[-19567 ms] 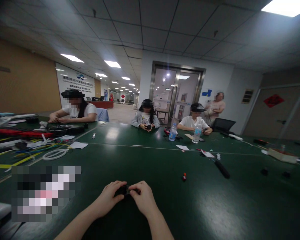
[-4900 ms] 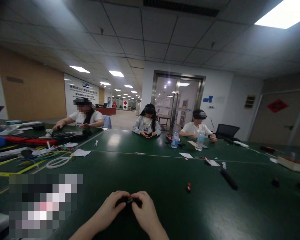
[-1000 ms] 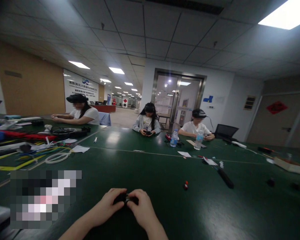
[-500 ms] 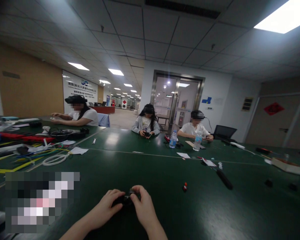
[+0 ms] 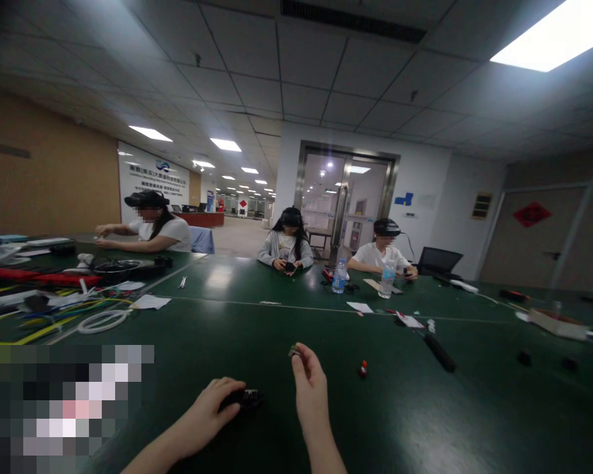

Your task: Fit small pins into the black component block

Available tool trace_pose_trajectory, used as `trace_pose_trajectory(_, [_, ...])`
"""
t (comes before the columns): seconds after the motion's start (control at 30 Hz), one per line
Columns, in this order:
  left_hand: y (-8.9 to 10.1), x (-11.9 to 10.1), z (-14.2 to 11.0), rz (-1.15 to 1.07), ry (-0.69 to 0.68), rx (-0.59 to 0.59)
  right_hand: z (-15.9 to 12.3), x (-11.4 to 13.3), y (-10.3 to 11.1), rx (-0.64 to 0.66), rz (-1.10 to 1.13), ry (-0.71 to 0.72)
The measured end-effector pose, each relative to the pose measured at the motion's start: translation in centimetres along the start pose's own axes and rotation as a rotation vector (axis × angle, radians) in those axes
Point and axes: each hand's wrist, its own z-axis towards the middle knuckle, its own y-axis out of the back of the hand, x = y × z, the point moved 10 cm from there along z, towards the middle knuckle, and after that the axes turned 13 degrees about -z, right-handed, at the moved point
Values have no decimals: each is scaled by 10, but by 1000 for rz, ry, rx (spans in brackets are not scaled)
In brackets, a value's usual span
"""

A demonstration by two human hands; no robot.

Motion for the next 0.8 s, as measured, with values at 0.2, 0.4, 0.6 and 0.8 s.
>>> trace_pose_trajectory(0.2, [1, 0, -1, -28, 26, 0, 4, -9, 25, -169, 124, -48])
trace_pose_trajectory(0.4, [1, -1, -1, -23, 25, 2, 6, -23, 42, -263, 331, -135])
trace_pose_trajectory(0.6, [0, 2, 0, -22, 20, 5, 10, -32, 56, -316, 428, -160])
trace_pose_trajectory(0.8, [-1, 3, 0, -16, 20, 5, 9, -33, 67, -387, 539, -183])
